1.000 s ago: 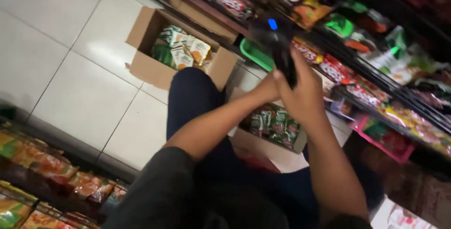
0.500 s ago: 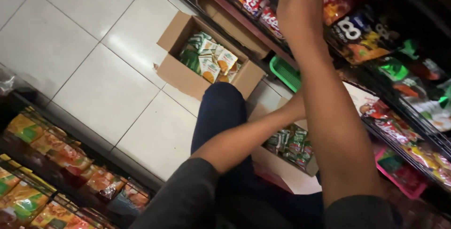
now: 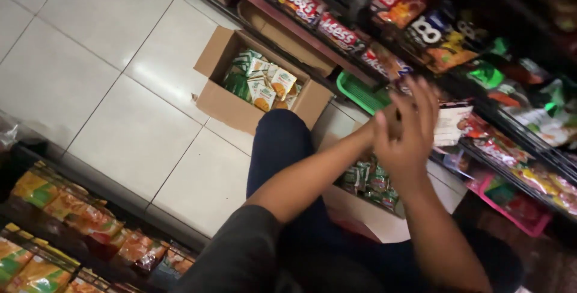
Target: The recorder scans individual packets of instant noodles and places them onto grocery store shelves.
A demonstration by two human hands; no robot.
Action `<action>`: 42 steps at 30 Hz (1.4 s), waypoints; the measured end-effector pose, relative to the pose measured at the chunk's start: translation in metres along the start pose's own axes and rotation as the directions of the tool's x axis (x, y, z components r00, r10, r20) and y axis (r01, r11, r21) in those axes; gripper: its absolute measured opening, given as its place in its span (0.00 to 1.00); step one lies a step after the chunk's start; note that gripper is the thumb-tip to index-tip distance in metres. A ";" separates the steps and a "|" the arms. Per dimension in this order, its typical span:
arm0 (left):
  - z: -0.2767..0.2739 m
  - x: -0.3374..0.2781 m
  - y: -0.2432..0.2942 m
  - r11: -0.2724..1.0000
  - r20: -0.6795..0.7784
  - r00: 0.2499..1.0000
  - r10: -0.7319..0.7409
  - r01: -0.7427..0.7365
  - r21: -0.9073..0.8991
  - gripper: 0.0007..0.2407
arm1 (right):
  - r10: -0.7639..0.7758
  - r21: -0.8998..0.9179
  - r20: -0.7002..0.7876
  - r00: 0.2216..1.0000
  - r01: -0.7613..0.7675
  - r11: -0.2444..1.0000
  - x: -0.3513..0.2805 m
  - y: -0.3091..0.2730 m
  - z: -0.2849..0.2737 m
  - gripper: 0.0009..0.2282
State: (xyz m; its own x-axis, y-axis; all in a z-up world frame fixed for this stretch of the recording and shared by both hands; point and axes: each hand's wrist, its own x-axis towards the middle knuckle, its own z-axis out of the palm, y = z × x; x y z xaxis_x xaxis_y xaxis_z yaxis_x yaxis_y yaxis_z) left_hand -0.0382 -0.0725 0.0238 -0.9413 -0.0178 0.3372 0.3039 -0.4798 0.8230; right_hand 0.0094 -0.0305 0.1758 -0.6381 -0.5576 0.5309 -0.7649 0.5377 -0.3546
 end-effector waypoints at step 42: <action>0.117 -0.020 -0.078 0.727 -0.002 0.728 -0.686 0.686 0.027 0.10 | 0.854 0.863 0.409 0.321 -0.439 -0.248 -0.234 0.180 -0.129 0.17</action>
State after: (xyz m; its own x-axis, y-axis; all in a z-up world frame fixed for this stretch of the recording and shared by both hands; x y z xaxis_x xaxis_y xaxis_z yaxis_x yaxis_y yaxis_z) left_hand -0.0258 0.0682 0.0067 -0.8938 0.3141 -0.3203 -0.4204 -0.3375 0.8422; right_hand 0.0323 0.2783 0.0866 -0.8941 0.0220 -0.4472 0.3943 -0.4345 -0.8098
